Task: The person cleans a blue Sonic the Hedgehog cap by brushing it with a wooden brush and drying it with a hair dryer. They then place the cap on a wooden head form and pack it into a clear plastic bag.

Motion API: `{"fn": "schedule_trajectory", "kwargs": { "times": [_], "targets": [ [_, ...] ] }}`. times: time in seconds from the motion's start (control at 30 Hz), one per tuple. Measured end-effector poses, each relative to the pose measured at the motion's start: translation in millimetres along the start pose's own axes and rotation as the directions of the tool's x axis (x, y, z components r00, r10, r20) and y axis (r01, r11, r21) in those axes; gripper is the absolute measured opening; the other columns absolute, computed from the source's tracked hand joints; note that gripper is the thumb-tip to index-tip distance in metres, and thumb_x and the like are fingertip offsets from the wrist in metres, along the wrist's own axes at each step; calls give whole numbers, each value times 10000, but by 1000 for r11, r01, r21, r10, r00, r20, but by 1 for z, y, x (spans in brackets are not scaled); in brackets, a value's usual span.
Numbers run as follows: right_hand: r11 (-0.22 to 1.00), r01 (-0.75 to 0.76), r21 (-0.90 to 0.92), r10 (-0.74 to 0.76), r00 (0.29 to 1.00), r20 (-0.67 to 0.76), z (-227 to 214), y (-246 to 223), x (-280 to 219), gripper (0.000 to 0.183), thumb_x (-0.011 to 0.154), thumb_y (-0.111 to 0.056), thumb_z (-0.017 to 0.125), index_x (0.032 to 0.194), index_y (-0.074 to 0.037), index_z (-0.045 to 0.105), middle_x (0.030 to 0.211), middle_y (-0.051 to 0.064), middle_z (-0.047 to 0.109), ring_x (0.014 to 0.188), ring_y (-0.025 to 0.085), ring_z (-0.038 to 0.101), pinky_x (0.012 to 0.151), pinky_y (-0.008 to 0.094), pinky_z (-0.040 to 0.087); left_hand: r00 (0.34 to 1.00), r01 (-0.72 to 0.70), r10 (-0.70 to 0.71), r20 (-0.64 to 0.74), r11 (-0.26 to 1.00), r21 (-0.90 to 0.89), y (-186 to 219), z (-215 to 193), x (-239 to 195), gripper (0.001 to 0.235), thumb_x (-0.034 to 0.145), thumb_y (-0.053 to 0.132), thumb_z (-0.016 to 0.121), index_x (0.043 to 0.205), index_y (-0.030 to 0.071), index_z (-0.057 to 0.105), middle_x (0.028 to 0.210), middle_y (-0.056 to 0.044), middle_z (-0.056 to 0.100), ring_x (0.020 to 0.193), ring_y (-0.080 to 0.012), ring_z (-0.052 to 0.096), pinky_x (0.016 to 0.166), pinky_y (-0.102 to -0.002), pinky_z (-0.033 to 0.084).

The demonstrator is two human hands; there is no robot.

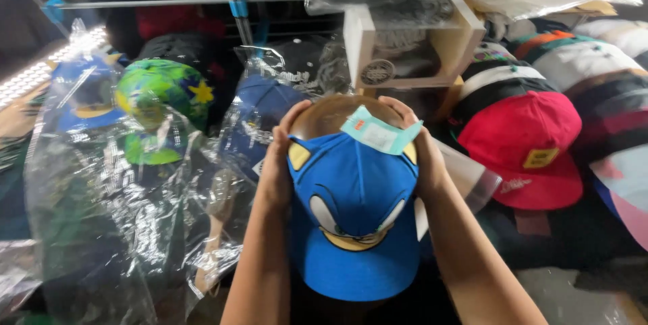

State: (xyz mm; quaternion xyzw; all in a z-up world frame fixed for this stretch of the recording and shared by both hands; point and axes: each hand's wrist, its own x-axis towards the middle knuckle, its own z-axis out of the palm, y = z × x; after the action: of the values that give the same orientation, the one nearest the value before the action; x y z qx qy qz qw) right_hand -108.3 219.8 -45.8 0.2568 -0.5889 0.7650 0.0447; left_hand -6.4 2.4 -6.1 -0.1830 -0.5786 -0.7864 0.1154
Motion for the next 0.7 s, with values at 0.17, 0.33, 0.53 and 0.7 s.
{"fn": "schedule_trajectory", "kwargs": {
  "times": [0.17, 0.33, 0.53, 0.7],
  "targets": [
    [1000, -25, 10, 26, 998, -60, -20, -12, -22, 585, 1040, -462, 433, 1429, -37, 531, 1204, 219, 679, 1105, 264, 691, 1056, 396, 501, 999, 51, -53, -9, 987, -154, -20, -7, 8, 709, 986, 617, 427, 1490, 125, 513, 1268, -205, 704, 1145, -255, 685, 1072, -445, 512],
    [997, -61, 47, 63, 997, -41, -11, -21, -37, 611, 1032, -486, 439, 1441, -44, 542, 1153, 208, 717, 1063, 254, 719, 1038, 388, 526, 1000, 20, -19, 13, 998, -66, -18, -10, 7, 682, 1012, 637, 394, 1496, 174, 522, 1328, -194, 684, 1186, -245, 673, 1113, -427, 486],
    [993, -74, 94, 75, 997, -6, -2, -25, -34, 672, 1032, -498, 440, 1497, -15, 475, 1276, 211, 674, 1138, 268, 683, 1058, 464, 501, 999, 48, -51, -11, 979, -198, -24, -13, 5, 728, 1033, 632, 394, 1534, 110, 482, 1434, -227, 594, 1257, -268, 614, 1149, -439, 443],
    [972, -106, 211, 115, 993, -32, 19, -44, -37, 671, 1037, -450, 452, 1536, -1, 450, 1327, 213, 656, 1106, 281, 665, 1053, 510, 493, 995, 88, -94, -42, 987, -131, -18, -12, 9, 730, 1023, 630, 426, 1474, 71, 553, 1307, -214, 673, 1168, -280, 673, 1087, -448, 500]
  ]
}}
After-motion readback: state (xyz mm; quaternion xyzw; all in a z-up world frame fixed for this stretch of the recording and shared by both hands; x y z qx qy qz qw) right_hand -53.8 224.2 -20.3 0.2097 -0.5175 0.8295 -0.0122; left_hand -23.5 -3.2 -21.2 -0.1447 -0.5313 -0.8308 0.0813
